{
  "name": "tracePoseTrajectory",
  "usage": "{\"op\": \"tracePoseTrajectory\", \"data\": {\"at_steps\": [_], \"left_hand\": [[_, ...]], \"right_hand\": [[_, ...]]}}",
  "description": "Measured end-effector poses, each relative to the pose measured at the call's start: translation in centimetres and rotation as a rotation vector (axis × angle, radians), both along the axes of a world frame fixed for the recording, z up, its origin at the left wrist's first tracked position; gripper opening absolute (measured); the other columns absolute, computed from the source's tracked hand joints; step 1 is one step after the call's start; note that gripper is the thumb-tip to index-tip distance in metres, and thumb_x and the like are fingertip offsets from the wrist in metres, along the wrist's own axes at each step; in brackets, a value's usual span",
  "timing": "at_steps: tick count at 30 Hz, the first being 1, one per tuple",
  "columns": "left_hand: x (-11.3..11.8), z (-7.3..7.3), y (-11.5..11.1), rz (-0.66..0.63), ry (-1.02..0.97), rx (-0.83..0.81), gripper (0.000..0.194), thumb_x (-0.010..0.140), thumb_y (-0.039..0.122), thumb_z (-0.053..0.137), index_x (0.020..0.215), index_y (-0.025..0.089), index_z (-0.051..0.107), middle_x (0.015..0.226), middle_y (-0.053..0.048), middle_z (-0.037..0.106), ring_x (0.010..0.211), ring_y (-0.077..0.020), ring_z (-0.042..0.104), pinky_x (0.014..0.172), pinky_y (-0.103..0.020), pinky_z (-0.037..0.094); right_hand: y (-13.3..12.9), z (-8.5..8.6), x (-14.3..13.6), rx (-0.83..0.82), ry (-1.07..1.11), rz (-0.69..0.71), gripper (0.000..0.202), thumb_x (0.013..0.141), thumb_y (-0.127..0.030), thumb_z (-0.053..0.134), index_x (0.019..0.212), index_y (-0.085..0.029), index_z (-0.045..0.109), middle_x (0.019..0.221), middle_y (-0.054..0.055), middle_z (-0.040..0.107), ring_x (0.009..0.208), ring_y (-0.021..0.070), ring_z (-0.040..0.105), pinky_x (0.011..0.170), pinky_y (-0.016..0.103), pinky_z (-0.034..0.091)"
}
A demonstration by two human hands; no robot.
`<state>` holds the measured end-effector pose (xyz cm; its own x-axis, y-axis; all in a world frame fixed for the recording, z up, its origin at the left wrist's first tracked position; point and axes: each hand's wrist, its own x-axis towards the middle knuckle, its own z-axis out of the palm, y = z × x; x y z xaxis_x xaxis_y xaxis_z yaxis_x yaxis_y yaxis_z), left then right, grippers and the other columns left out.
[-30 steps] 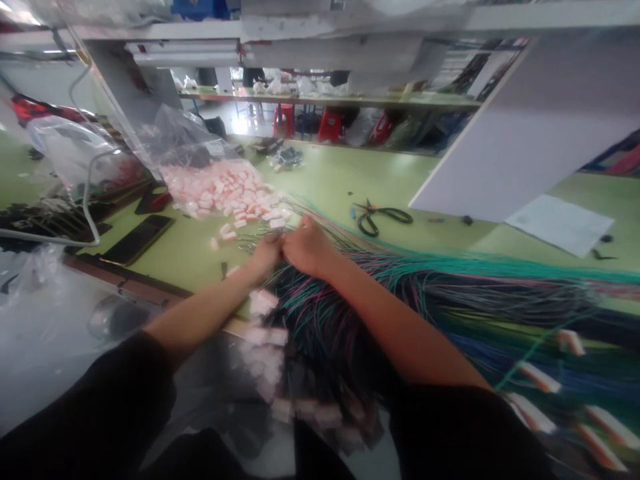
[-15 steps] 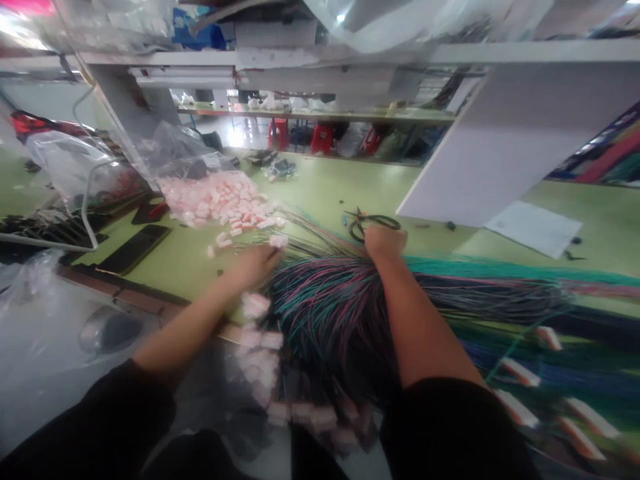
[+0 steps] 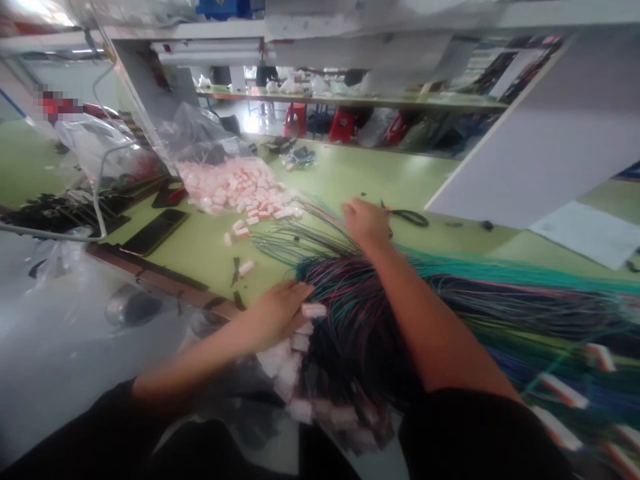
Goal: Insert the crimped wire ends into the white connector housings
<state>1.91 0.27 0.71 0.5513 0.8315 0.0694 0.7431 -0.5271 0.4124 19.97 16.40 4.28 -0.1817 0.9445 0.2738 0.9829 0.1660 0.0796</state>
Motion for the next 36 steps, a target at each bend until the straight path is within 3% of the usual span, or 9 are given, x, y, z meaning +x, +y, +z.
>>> {"op": "tracePoseTrajectory", "data": {"at_steps": [4, 12, 16, 19, 23, 26, 29, 33, 36], "left_hand": [[-0.9, 0.6, 0.0, -0.047, -0.044, -0.055, 0.051, 0.088, 0.034, 0.046, 0.131, 0.006, 0.042, 0.132, -0.018, 0.053, 0.124, -0.0266, 0.047, 0.103, -0.041, 0.038], [-2.3, -0.9, -2.7, 0.006, -0.134, -0.038, 0.075, 0.072, 0.061, 0.058, 0.133, 0.020, 0.044, 0.138, -0.016, 0.047, 0.129, -0.0353, 0.039, 0.104, -0.057, 0.027], [-1.0, -1.1, -3.1, 0.033, -0.110, 0.025, 0.078, 0.069, 0.065, 0.057, 0.131, 0.019, 0.047, 0.134, -0.018, 0.051, 0.125, -0.0391, 0.041, 0.098, -0.058, 0.032], [-1.0, -0.8, -3.3, 0.031, -0.123, 0.013, 0.079, 0.068, 0.063, 0.060, 0.131, 0.017, 0.047, 0.133, -0.019, 0.050, 0.125, -0.0392, 0.041, 0.099, -0.058, 0.032], [-3.3, -0.9, -2.8, -0.042, -0.277, -0.028, 0.063, 0.074, 0.051, 0.062, 0.124, 0.014, 0.053, 0.136, -0.019, 0.048, 0.127, -0.0328, 0.042, 0.101, -0.047, 0.036], [-5.8, -1.4, -0.9, 0.211, -0.377, 0.031, 0.033, 0.085, 0.033, 0.051, 0.110, 0.015, 0.060, 0.121, -0.015, 0.060, 0.117, -0.0245, 0.053, 0.096, -0.037, 0.042], [-7.6, -2.0, 1.7, 0.592, -0.220, 0.053, 0.040, 0.081, 0.026, 0.054, 0.118, 0.013, 0.055, 0.117, -0.016, 0.060, 0.104, -0.0266, 0.059, 0.086, -0.039, 0.047], [-8.6, -2.5, 4.2, 0.620, -0.195, -0.033, 0.022, 0.078, 0.015, 0.051, 0.096, 0.014, 0.064, 0.096, -0.010, 0.065, 0.090, -0.0231, 0.062, 0.077, -0.033, 0.047], [-8.5, -2.7, 4.4, 0.675, -0.623, -0.179, 0.011, 0.077, 0.014, 0.051, 0.083, 0.014, 0.061, 0.065, -0.001, 0.059, 0.061, -0.0139, 0.058, 0.059, -0.025, 0.045]], "right_hand": [[0.7, 0.7, -3.8, 0.010, -0.102, 0.040, 0.029, 0.089, -0.017, 0.035, 0.096, -0.016, 0.063, 0.096, 0.015, 0.068, 0.090, 0.0222, 0.059, 0.077, 0.036, 0.029], [3.1, -0.9, 1.1, -0.054, -0.042, -0.168, 0.024, 0.081, -0.021, 0.058, 0.095, -0.001, 0.063, 0.096, 0.031, 0.062, 0.093, 0.0324, 0.055, 0.071, 0.041, 0.029], [0.5, -0.1, -4.4, 0.011, -0.018, 0.057, 0.026, 0.087, -0.025, 0.046, 0.099, -0.009, 0.063, 0.105, 0.023, 0.062, 0.094, 0.0260, 0.055, 0.072, 0.036, 0.032], [-2.6, -0.6, -9.0, -0.225, 0.018, 0.362, 0.021, 0.084, -0.026, 0.048, 0.086, -0.021, 0.068, 0.086, 0.006, 0.070, 0.076, 0.0169, 0.059, 0.060, 0.026, 0.034], [-5.6, -2.3, -11.6, -0.293, -0.149, 0.473, 0.027, 0.079, -0.010, 0.045, 0.088, -0.015, 0.070, 0.091, 0.012, 0.071, 0.078, 0.0210, 0.063, 0.060, 0.028, 0.038], [-5.9, -2.9, -11.6, -0.285, -0.165, 0.476, 0.029, 0.078, -0.008, 0.043, 0.089, -0.013, 0.070, 0.092, 0.014, 0.071, 0.081, 0.0224, 0.064, 0.062, 0.028, 0.040], [-5.3, -3.2, -11.0, -0.277, -0.117, 0.466, 0.024, 0.078, -0.014, 0.046, 0.087, -0.015, 0.069, 0.092, 0.012, 0.071, 0.083, 0.0209, 0.064, 0.060, 0.026, 0.038], [-4.2, -3.6, -10.1, -0.315, 0.061, 0.424, 0.015, 0.074, -0.021, 0.051, 0.077, -0.019, 0.065, 0.077, 0.004, 0.070, 0.072, 0.0163, 0.061, 0.054, 0.023, 0.034], [-3.7, -4.2, -9.8, -0.402, 0.450, 0.443, 0.009, 0.068, -0.019, 0.050, 0.068, -0.019, 0.059, 0.064, 0.000, 0.064, 0.060, 0.0126, 0.055, 0.052, 0.022, 0.034]]}}
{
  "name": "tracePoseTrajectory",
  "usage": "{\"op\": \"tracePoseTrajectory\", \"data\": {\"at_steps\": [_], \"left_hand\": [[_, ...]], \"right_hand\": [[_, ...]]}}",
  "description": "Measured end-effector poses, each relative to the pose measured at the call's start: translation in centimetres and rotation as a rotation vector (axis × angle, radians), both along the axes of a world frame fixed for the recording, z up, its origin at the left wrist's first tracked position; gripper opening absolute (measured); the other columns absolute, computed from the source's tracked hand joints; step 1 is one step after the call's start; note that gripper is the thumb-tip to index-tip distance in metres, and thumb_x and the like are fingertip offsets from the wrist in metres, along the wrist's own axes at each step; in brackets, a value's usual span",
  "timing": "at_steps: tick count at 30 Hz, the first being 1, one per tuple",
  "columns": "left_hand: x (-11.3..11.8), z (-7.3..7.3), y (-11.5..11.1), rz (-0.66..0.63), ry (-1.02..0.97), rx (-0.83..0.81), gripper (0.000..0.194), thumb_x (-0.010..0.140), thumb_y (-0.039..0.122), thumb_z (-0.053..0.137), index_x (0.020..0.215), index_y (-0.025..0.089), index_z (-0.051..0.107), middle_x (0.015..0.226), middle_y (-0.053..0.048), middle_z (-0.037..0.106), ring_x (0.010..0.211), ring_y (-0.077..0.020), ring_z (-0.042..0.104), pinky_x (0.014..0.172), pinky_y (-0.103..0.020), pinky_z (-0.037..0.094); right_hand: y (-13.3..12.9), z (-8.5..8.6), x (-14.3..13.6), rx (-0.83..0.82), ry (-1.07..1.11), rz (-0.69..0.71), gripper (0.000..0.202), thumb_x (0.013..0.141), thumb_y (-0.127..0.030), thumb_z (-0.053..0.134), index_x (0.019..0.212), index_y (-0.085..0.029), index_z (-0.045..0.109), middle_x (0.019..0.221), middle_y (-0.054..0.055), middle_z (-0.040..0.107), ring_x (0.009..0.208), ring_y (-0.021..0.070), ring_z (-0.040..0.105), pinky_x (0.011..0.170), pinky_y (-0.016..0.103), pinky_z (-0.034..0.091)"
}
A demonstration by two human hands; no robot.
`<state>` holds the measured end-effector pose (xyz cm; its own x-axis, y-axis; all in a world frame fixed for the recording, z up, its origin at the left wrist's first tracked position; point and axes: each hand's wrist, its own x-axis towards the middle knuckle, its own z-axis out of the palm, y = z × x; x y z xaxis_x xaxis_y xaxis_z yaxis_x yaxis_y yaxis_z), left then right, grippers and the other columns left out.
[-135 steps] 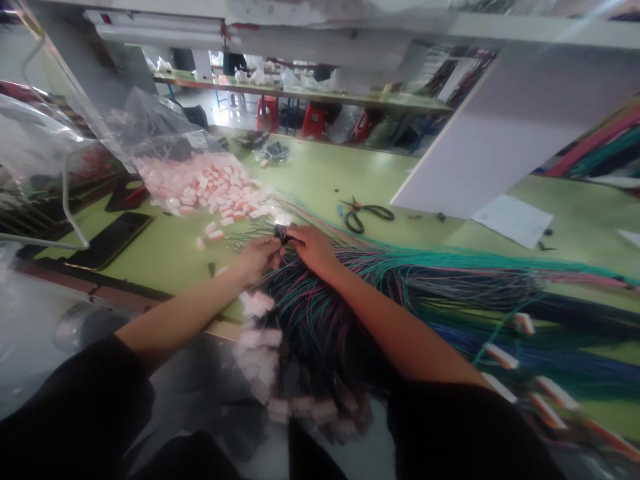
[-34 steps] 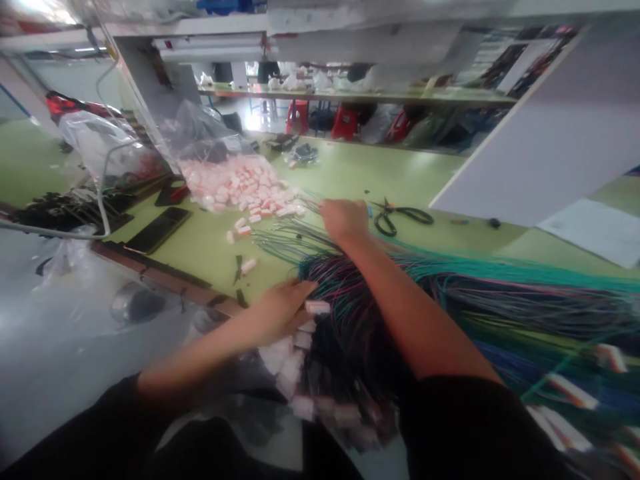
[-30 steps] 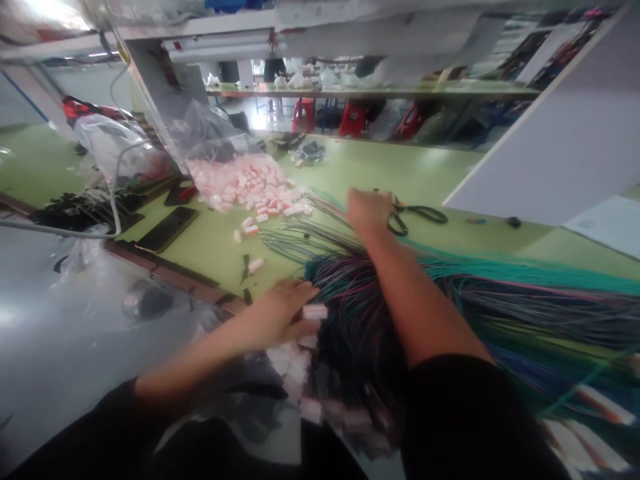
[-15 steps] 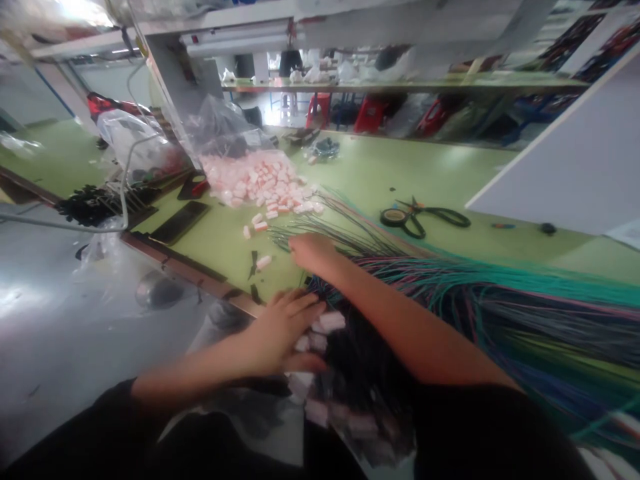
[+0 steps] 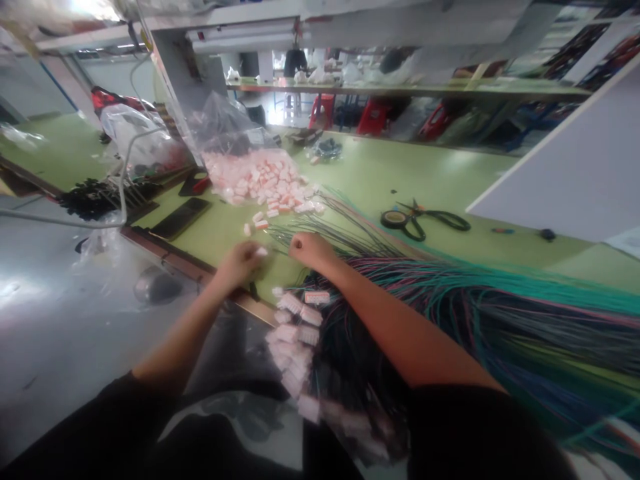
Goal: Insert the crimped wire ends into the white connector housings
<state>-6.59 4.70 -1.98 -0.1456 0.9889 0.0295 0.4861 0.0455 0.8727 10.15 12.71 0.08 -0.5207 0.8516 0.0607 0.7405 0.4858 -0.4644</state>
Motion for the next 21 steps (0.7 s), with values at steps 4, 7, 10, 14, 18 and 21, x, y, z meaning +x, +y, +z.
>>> {"op": "tracePoseTrajectory", "data": {"at_steps": [4, 7, 10, 14, 18, 21], "left_hand": [[0.6, 0.0, -0.4, 0.018, -0.799, -0.090, 0.018, 0.076, 0.015, 0.057, 0.094, 0.015, 0.057, 0.051, 0.007, 0.047, 0.040, -0.0061, 0.045, 0.042, -0.017, 0.037], [0.8, 0.2, -0.4, -0.031, -1.104, -0.086, 0.023, 0.073, 0.007, 0.059, 0.094, 0.016, 0.059, 0.060, 0.004, 0.056, 0.048, -0.0058, 0.054, 0.049, -0.017, 0.045], [0.7, 0.3, -0.3, -0.060, -1.269, -0.044, 0.012, 0.078, 0.005, 0.051, 0.081, 0.014, 0.059, 0.069, 0.000, 0.061, 0.065, -0.0079, 0.062, 0.068, -0.020, 0.053], [0.4, 0.3, -0.4, 0.027, -1.276, -0.048, 0.018, 0.079, 0.000, 0.047, 0.082, 0.013, 0.058, 0.073, -0.001, 0.063, 0.070, -0.0076, 0.063, 0.077, -0.021, 0.053], [0.4, 0.0, -0.6, 0.024, -1.236, -0.025, 0.028, 0.074, -0.005, 0.051, 0.094, 0.012, 0.059, 0.082, -0.003, 0.066, 0.079, -0.0096, 0.066, 0.084, -0.024, 0.052], [0.3, -0.3, -0.7, 0.007, -1.213, -0.028, 0.020, 0.075, -0.002, 0.054, 0.088, 0.011, 0.061, 0.080, -0.002, 0.065, 0.076, -0.0094, 0.066, 0.082, -0.024, 0.052]], "right_hand": [[-0.5, -0.4, -0.4, -0.293, 0.534, 0.068, 0.015, 0.066, -0.025, 0.052, 0.078, -0.019, 0.058, 0.058, -0.004, 0.057, 0.050, 0.0090, 0.047, 0.051, 0.022, 0.037], [-1.6, 0.0, -1.0, -0.319, 0.688, 0.164, 0.020, 0.067, -0.034, 0.057, 0.080, -0.018, 0.060, 0.064, -0.003, 0.058, 0.054, 0.0089, 0.048, 0.054, 0.023, 0.039], [-2.4, 0.4, -1.4, -0.265, 0.669, 0.213, 0.016, 0.066, -0.033, 0.059, 0.070, -0.017, 0.060, 0.063, -0.003, 0.056, 0.056, 0.0088, 0.047, 0.054, 0.023, 0.037], [-2.8, 0.7, -1.2, -0.200, 0.642, 0.203, 0.011, 0.067, -0.030, 0.058, 0.068, -0.019, 0.058, 0.059, -0.004, 0.052, 0.055, 0.0086, 0.044, 0.052, 0.022, 0.035], [-2.9, 0.7, -0.8, -0.112, 0.584, 0.212, 0.010, 0.070, -0.028, 0.054, 0.067, -0.019, 0.057, 0.060, -0.003, 0.053, 0.056, 0.0093, 0.045, 0.053, 0.023, 0.035], [-3.0, 0.7, -0.7, -0.047, 0.542, 0.223, 0.009, 0.071, -0.026, 0.052, 0.066, -0.019, 0.056, 0.061, -0.002, 0.055, 0.057, 0.0099, 0.046, 0.054, 0.023, 0.036]]}}
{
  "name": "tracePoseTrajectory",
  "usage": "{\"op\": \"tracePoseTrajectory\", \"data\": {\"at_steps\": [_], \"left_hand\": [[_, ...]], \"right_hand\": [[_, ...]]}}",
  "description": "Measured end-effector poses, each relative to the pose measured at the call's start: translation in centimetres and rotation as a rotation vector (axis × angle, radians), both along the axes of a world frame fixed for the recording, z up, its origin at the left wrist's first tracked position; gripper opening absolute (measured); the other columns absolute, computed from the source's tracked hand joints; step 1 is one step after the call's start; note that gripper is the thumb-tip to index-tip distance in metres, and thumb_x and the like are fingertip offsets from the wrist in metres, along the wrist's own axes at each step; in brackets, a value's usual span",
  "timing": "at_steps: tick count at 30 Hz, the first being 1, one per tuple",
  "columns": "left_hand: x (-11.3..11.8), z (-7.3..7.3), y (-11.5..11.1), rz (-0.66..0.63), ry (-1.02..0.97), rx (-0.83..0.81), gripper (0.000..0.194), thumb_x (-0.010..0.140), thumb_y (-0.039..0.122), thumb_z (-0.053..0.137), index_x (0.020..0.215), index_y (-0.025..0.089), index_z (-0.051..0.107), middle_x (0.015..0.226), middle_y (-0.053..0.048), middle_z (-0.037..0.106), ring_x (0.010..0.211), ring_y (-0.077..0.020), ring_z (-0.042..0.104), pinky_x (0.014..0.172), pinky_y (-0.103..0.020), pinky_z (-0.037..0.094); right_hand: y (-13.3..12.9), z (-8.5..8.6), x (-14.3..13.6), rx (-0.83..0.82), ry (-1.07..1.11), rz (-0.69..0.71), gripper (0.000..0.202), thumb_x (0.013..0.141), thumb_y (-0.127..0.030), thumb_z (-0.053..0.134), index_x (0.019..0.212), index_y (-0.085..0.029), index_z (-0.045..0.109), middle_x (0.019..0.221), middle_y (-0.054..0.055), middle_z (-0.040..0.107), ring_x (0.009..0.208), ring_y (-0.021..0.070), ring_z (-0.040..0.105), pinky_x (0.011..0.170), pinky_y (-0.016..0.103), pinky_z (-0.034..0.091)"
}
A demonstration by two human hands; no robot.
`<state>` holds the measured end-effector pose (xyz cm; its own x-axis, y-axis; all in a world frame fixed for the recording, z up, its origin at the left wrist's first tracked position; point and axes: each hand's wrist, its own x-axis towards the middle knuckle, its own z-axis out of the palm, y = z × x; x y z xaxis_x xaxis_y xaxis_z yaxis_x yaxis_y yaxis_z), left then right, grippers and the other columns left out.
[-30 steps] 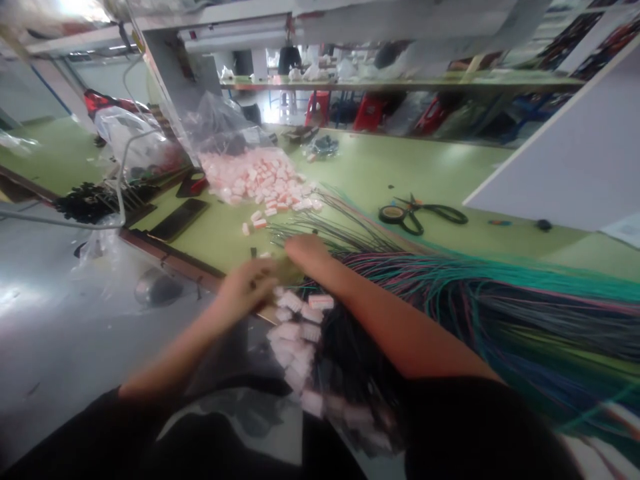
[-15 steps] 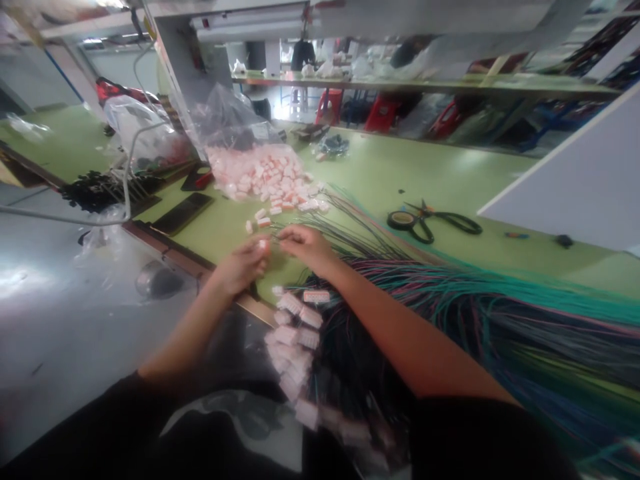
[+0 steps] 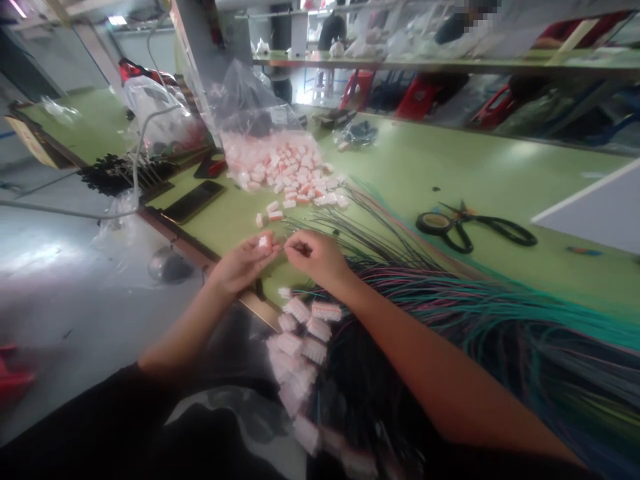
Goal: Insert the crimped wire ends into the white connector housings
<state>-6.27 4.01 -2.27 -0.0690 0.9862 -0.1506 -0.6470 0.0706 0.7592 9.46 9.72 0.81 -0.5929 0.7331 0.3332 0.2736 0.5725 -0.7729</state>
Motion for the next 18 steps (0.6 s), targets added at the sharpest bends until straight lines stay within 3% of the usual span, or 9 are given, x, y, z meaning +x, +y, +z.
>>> {"op": "tracePoseTrajectory", "data": {"at_steps": [3, 7, 18], "left_hand": [[-0.09, -0.05, -0.17, -0.030, 0.026, -0.025, 0.020, 0.075, 0.002, 0.057, 0.090, 0.014, 0.063, 0.076, 0.000, 0.064, 0.065, -0.0084, 0.063, 0.067, -0.022, 0.053], [-0.06, 0.14, -0.42, -0.045, 0.051, -0.023, 0.025, 0.073, 0.002, 0.059, 0.094, 0.015, 0.065, 0.071, 0.002, 0.062, 0.051, -0.0037, 0.054, 0.047, -0.015, 0.044], [0.10, 0.32, -0.70, -0.058, 0.036, -0.004, 0.028, 0.068, 0.002, 0.063, 0.091, 0.017, 0.068, 0.063, 0.003, 0.057, 0.051, -0.0045, 0.051, 0.046, -0.016, 0.039]], "right_hand": [[-0.08, 0.00, 0.04, 0.066, -0.027, 0.010, 0.008, 0.071, -0.024, 0.051, 0.066, -0.020, 0.055, 0.062, -0.002, 0.055, 0.058, 0.0103, 0.047, 0.056, 0.024, 0.037], [-0.15, -0.03, 0.04, 0.111, -0.042, 0.029, 0.007, 0.070, -0.023, 0.050, 0.065, -0.020, 0.054, 0.063, -0.001, 0.056, 0.058, 0.0105, 0.047, 0.056, 0.024, 0.037], [-0.25, -0.10, -0.09, 0.230, -0.179, 0.016, 0.006, 0.067, -0.018, 0.047, 0.063, -0.020, 0.050, 0.064, -0.001, 0.056, 0.058, 0.0110, 0.048, 0.057, 0.025, 0.036]]}}
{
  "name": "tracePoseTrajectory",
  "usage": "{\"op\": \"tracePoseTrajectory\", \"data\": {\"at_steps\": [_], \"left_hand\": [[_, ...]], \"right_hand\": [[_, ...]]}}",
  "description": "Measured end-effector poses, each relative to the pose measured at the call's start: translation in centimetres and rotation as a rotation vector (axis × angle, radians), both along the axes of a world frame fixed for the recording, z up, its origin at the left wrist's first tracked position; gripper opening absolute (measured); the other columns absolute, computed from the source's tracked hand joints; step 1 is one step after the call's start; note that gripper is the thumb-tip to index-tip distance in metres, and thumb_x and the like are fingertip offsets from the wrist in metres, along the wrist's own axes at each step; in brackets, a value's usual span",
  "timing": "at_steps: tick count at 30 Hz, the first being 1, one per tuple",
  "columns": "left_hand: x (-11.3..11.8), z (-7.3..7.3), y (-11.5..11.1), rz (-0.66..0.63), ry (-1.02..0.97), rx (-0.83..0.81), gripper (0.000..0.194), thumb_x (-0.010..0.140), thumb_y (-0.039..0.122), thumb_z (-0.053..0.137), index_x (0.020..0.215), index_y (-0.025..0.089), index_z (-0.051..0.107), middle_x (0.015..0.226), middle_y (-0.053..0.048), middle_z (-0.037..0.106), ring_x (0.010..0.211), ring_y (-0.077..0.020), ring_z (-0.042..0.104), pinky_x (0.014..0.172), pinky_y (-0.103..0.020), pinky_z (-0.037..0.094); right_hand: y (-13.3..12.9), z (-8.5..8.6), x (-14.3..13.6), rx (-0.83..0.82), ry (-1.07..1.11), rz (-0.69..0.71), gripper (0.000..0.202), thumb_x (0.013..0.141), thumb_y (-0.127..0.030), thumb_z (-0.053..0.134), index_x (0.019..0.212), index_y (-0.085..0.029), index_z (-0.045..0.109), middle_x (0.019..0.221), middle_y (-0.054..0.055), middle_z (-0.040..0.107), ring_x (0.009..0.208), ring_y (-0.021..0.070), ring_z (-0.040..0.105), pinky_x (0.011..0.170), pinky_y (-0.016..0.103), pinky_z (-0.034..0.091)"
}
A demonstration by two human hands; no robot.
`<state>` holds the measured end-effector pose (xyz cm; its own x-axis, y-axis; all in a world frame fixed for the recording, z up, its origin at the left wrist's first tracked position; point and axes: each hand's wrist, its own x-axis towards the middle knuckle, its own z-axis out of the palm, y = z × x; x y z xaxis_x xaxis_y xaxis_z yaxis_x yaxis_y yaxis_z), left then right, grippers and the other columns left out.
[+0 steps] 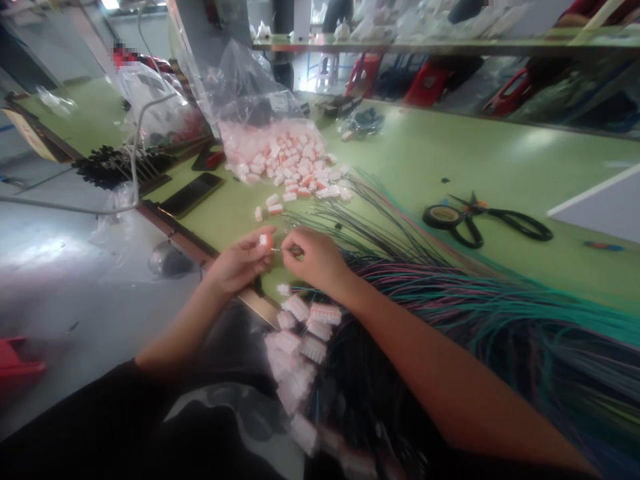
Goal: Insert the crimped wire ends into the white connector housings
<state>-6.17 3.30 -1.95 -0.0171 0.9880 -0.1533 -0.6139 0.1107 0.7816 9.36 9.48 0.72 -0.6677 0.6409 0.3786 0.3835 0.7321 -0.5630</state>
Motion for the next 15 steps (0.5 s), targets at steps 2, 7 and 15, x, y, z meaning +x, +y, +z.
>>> {"op": "tracePoseTrajectory", "data": {"at_steps": [2, 7, 15], "left_hand": [[0.0, -0.2, 0.0, -0.011, -0.006, 0.029, 0.027, 0.066, 0.004, 0.067, 0.090, 0.017, 0.068, 0.063, 0.003, 0.057, 0.050, -0.0046, 0.051, 0.045, -0.016, 0.038], [0.2, -1.0, 0.1, -0.002, 0.028, 0.119, 0.033, 0.060, 0.015, 0.077, 0.092, 0.016, 0.070, 0.062, 0.003, 0.059, 0.050, -0.0046, 0.050, 0.045, -0.017, 0.037], [0.5, -1.5, 0.1, 0.006, 0.082, 0.128, 0.034, 0.056, 0.022, 0.082, 0.088, 0.016, 0.072, 0.061, 0.003, 0.060, 0.050, -0.0049, 0.052, 0.046, -0.017, 0.039]], "right_hand": [[0.0, 0.0, 0.0, 0.028, -0.016, -0.006, 0.006, 0.067, -0.017, 0.047, 0.063, -0.020, 0.050, 0.063, -0.001, 0.055, 0.057, 0.0108, 0.046, 0.057, 0.024, 0.035], [-0.1, -0.1, -0.1, 0.068, -0.040, 0.001, 0.008, 0.067, -0.015, 0.047, 0.061, -0.020, 0.048, 0.060, -0.002, 0.052, 0.056, 0.0103, 0.045, 0.056, 0.023, 0.034], [-0.2, -0.4, -0.2, 0.088, -0.093, 0.007, 0.010, 0.069, -0.016, 0.048, 0.060, -0.020, 0.048, 0.057, -0.002, 0.051, 0.055, 0.0098, 0.042, 0.056, 0.023, 0.032]]}}
